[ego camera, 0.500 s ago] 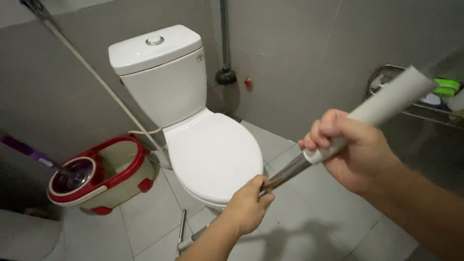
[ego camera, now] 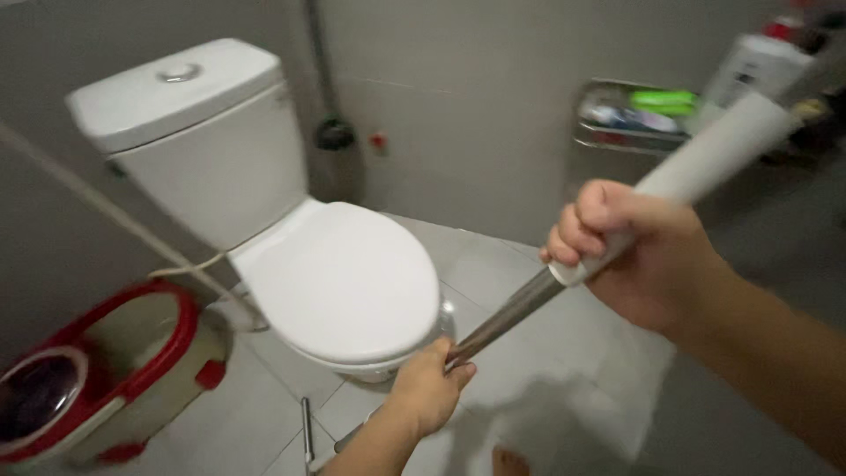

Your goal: The person assembles a floor squeegee by sliding a white handle sleeve onto a metal pole and tightening it by hand.

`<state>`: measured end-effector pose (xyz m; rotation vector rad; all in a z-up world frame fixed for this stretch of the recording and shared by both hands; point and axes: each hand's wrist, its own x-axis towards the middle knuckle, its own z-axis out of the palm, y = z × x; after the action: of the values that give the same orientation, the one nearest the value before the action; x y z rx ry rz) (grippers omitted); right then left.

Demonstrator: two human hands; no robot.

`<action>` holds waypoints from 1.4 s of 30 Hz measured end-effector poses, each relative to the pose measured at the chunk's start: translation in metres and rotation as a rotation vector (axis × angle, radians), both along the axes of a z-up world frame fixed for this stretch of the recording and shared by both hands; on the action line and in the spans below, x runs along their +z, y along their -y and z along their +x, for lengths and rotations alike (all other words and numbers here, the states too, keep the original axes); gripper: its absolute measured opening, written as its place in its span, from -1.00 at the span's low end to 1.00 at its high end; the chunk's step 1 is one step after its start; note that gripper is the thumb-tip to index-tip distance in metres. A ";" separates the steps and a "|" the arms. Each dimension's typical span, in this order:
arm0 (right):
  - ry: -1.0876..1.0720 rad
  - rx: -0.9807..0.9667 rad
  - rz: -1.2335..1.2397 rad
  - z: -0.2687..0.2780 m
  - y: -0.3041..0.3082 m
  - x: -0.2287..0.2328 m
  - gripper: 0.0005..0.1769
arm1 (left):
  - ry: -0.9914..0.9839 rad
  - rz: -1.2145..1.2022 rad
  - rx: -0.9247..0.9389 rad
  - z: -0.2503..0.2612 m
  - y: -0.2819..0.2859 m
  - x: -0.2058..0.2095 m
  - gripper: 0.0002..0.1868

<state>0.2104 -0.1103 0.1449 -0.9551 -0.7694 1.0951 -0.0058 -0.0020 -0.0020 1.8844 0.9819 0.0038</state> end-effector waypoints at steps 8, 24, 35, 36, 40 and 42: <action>0.095 -0.402 -0.099 -0.046 0.058 0.023 -0.77 | 0.099 0.062 -0.110 -0.002 0.043 -0.015 -0.69; 0.473 -0.175 0.081 0.068 0.152 0.114 -0.72 | 0.486 0.040 -0.193 0.137 0.132 0.033 -0.76; 0.468 -0.622 0.104 0.071 0.145 0.130 -0.71 | 0.373 -0.139 -0.002 0.145 0.195 0.091 -0.76; 0.467 -0.648 0.092 0.067 0.140 0.129 -0.70 | 0.349 -0.127 -0.031 0.143 0.195 0.088 -0.77; 0.491 -0.668 0.053 0.052 0.122 0.120 -0.72 | 0.233 -0.202 -0.152 0.140 0.180 0.077 -0.77; 0.500 -0.595 0.068 0.053 0.110 0.122 -0.78 | 0.219 -0.218 -0.179 0.139 0.169 0.075 -0.78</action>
<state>0.2639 -0.2204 0.2667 -1.3116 -0.8362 0.3090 0.1334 -0.1709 0.0734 1.7225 0.6369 -0.0027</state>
